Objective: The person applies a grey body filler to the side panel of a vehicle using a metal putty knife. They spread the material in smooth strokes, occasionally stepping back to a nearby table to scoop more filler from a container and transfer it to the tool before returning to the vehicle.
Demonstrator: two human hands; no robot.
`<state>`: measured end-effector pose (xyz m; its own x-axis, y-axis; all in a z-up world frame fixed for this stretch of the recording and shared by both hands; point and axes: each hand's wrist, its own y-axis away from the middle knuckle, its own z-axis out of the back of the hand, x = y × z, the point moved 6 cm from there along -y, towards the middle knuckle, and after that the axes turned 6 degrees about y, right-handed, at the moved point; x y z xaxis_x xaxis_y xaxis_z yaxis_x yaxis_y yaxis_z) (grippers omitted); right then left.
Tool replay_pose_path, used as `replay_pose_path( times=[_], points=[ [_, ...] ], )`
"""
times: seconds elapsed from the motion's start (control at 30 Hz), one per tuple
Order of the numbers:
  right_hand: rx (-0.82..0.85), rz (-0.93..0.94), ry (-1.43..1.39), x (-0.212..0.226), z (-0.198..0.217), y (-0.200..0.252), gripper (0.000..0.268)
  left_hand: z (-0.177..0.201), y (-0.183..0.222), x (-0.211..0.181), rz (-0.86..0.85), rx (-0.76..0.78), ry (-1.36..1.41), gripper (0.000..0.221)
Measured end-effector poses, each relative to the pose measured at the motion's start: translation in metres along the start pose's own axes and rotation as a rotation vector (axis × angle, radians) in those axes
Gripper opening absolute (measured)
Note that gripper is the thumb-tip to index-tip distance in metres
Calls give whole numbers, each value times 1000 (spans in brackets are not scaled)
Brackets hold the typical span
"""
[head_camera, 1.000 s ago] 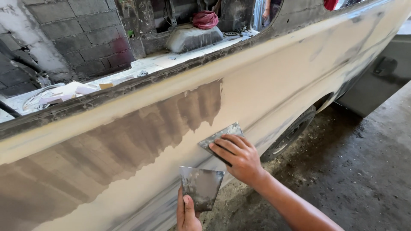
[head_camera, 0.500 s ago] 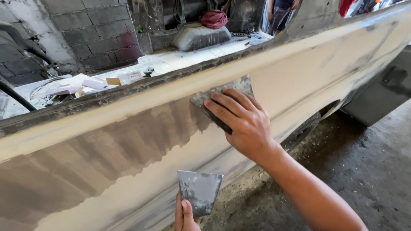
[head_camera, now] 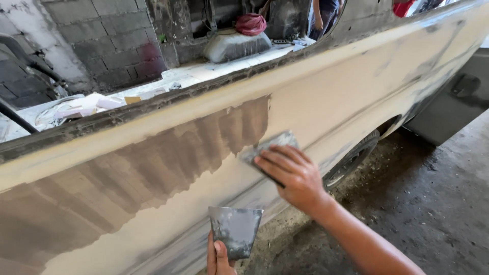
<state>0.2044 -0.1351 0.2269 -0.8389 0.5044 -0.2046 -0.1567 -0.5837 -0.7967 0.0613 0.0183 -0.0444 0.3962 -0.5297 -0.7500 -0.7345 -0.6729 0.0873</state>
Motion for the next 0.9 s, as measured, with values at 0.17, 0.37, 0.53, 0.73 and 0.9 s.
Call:
replay_pose_path(
  times=[0.17, 0.37, 0.53, 0.73, 0.9],
  points=[
    [-122, -16, 82, -45, 36, -50, 35, -12, 5, -9, 66, -67, 0, 73],
    [-72, -41, 80, -48, 49, -82, 40, -19, -1, -6, 96, -75, 15, 71],
    [-96, -36, 91, -57, 19, -61, 37, -16, -17, 16, 98, 3, 48, 73],
    [-120, -21, 36, -37, -23, 7, 36, -10, -25, 30, 191, -15, 120, 72],
    [65, -33, -20, -23, -8, 17, 41, -14, -18, 33, 226, -124, 224, 63]
  ],
)
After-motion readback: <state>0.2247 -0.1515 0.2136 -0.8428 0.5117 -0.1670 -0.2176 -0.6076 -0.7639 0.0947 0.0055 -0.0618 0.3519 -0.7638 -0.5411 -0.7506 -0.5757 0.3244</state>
